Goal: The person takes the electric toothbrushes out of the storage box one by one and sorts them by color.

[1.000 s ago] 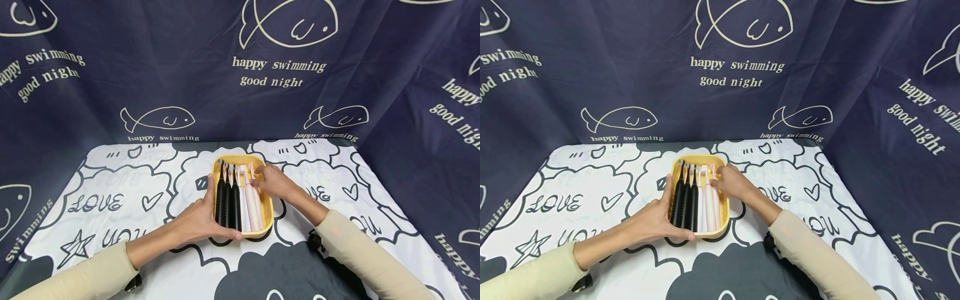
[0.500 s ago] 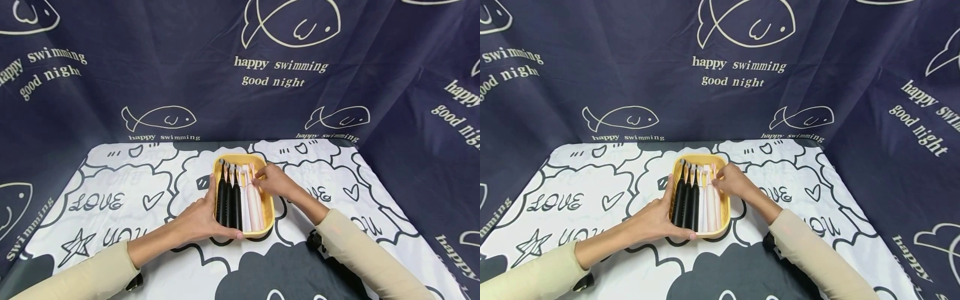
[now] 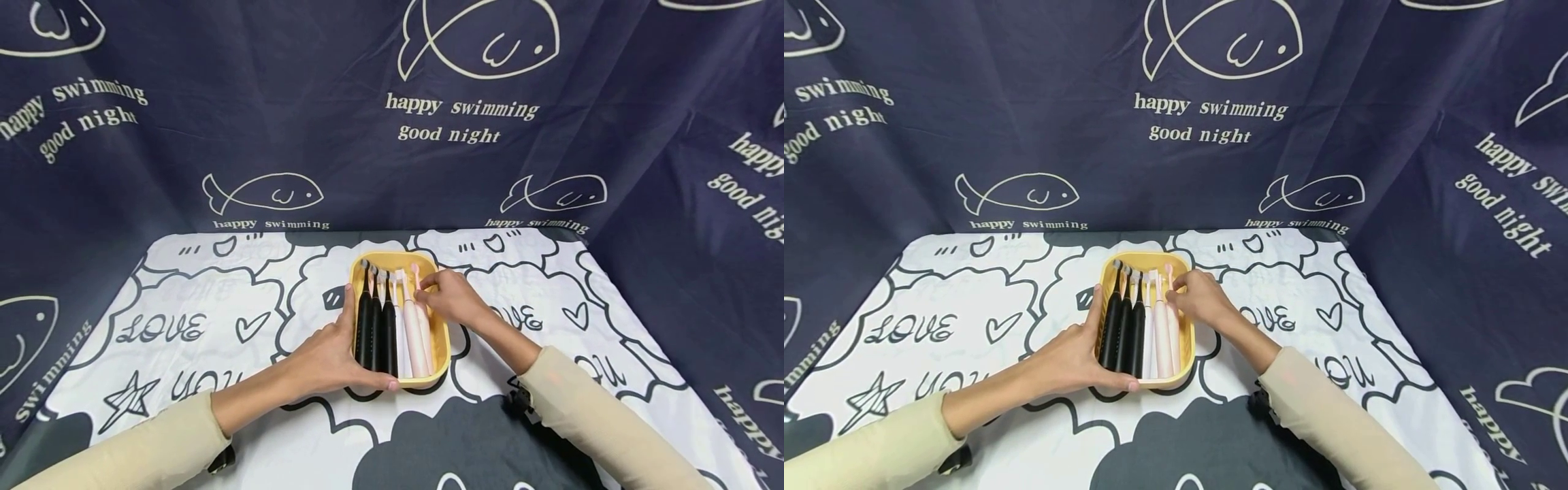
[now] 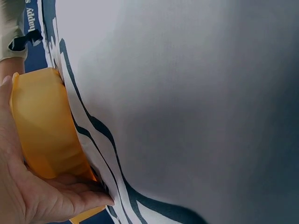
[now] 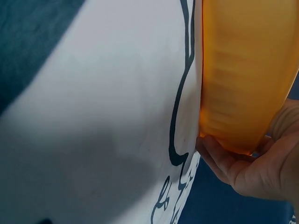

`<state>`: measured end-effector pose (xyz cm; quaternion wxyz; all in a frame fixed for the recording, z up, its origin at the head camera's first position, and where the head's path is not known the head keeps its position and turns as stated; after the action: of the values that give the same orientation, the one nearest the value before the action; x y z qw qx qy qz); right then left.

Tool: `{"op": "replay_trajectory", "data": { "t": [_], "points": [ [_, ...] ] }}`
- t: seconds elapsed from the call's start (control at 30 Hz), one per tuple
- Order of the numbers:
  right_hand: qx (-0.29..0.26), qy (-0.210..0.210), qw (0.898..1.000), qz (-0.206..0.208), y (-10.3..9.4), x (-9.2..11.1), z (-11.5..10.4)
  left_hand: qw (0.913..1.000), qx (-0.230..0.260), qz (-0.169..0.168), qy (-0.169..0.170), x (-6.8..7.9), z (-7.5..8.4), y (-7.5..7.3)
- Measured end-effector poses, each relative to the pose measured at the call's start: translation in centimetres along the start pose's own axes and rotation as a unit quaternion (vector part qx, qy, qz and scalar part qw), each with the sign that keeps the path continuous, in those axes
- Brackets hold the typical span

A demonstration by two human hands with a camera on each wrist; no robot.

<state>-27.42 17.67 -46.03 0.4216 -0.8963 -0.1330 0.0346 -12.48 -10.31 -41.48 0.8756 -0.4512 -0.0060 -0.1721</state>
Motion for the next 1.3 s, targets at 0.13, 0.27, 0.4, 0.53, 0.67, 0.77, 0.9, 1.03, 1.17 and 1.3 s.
{"op": "replay_trajectory", "data": {
  "t": [0.13,0.27,0.4,0.53,0.67,0.77,0.9,1.03,1.17,1.3],
  "points": [
    [-0.021,-0.006,1.000,0.002,-1.2,2.0,-2.7,1.0000,-0.001,0.002,0.001,0.0,0.0,0.0],
    [-0.022,0.004,1.000,0.009,-1.3,1.8,-2.5,1.0000,0.001,0.004,0.004,0.0,0.0,0.0],
    [-0.021,0.003,1.000,0.013,-0.7,0.8,-0.8,1.0000,-0.001,0.000,0.003,0.0,0.1,-0.1],
    [-0.023,-0.008,1.000,0.013,-0.8,0.8,-0.3,1.0000,-0.002,-0.003,0.000,0.0,0.2,-0.1],
    [-0.031,-0.016,0.999,0.012,-1.0,0.9,-0.4,1.0000,-0.002,-0.003,-0.002,0.0,0.1,-0.1],
    [-0.036,-0.014,0.999,0.007,-1.1,0.9,-0.6,1.0000,0.001,-0.002,-0.003,0.0,0.1,-0.1],
    [-0.038,-0.009,0.999,0.008,-1.3,0.7,-0.7,1.0000,0.006,-0.002,-0.003,-0.1,0.1,-0.1],
    [-0.044,0.004,0.999,0.002,-1.9,1.4,-2.2,1.0000,0.008,-0.001,-0.002,0.0,0.1,0.0],
    [-0.051,0.015,0.999,-0.004,-3.0,2.9,-5.1,1.0000,0.008,0.001,-0.004,0.0,0.1,0.0],
    [-0.054,0.021,0.998,-0.003,-3.6,3.9,-6.6,0.9999,0.010,0.004,-0.005,0.0,0.2,0.0]
  ]
}}
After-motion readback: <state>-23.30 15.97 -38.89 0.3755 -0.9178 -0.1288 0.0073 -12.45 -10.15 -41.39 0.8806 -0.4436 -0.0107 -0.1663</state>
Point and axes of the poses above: each hand's wrist, its own x-axis away from the middle knuckle, its own y-axis out of the palm, z = x × y, the point moved 1 cm from there along -x, towards the middle knuckle, and after that the axes turned 4 degrees about -x, right-handed, at the moved point
